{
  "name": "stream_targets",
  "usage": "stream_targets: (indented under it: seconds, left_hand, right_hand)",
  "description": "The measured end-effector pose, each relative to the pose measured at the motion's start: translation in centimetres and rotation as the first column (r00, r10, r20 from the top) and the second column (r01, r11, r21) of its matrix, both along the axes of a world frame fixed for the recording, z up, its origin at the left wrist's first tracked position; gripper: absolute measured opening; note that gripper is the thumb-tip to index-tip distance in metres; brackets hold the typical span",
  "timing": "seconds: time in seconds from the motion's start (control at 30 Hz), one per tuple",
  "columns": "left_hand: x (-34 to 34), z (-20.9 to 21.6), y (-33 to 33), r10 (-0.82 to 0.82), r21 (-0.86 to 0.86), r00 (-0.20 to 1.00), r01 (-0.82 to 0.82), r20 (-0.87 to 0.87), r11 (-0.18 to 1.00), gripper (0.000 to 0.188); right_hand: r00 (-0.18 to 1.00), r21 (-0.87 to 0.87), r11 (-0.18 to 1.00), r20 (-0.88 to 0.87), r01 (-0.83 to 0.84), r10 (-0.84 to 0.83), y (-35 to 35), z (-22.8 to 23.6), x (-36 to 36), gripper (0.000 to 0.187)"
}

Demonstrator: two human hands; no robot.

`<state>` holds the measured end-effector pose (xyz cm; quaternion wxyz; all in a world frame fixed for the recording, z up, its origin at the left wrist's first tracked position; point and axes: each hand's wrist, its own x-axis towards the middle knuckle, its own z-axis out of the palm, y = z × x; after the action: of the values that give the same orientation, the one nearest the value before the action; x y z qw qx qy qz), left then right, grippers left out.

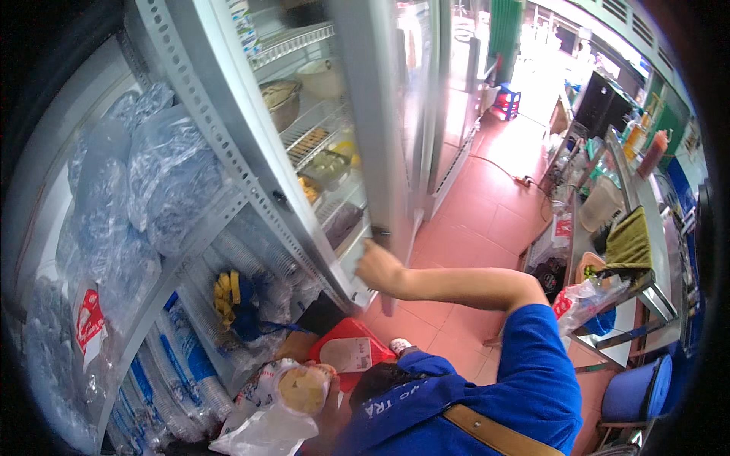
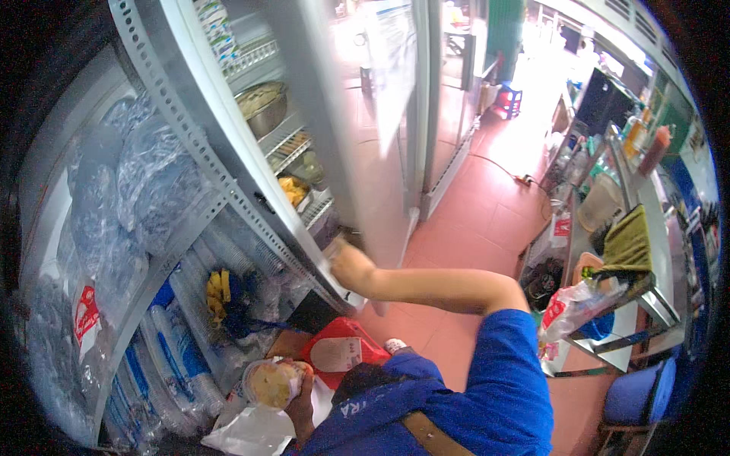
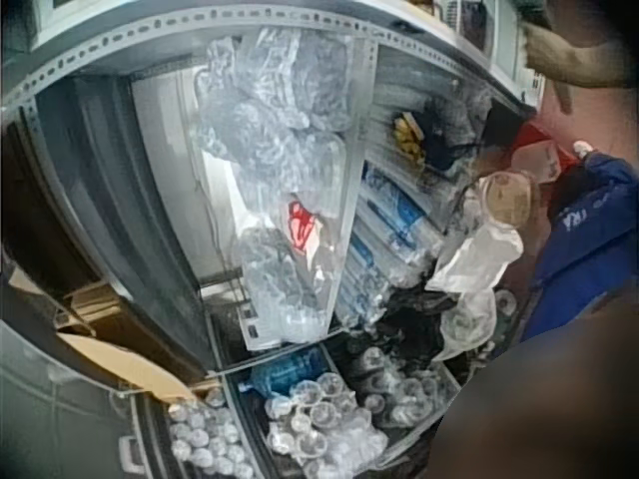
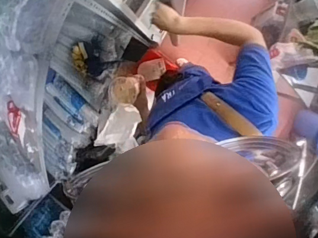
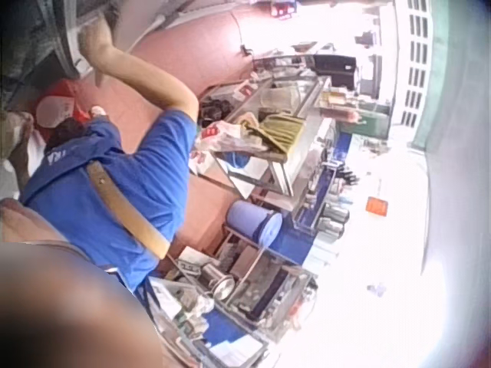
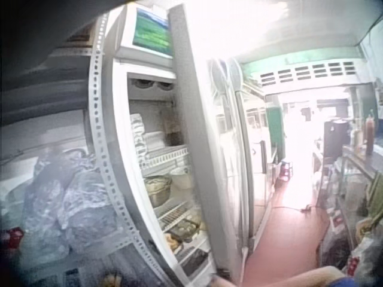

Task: The person prepares two dessert-style beverages in a small shop. They pour a pink liquid into a cup, add a yellow liquid, ice, and a white creamy topping, then garnish with red fruit pieces. The finished cup is bagged and handed to a customer. The person then begins a second cup with a yellow liquid and black jelly-like topping.

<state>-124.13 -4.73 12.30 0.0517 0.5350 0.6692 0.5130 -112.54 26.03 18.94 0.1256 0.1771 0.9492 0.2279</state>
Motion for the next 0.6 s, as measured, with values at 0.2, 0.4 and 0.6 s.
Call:
stream_targets:
  seconds: [0.2, 0.4, 0.6]
  left_hand:
    - [-1.8, -4.5, 4.5, 0.016, 0.011, 0.860, -0.025, 0.511, 1.000, 0.074]
    - [-1.3, -6.8, 10.4, 0.100, -0.145, 0.903, -0.042, 0.417, 0.989, 0.076]
    - [4.0, -4.2, 21.1, 0.277, -0.204, 0.911, -0.222, 0.304, 0.953, 0.076]
  right_hand:
    - [0.705, -0.460, 0.711, -0.225, 0.532, -0.673, -1.4, 5.4, 7.5, 0.060]
    - [0.380, -0.672, 0.620, -0.493, 0.405, -0.783, 12.4, -1.2, 5.7, 0.044]
    - [0.285, -0.571, 0.771, -0.717, 0.282, -0.636, 38.4, -10.5, 0.9, 0.037]
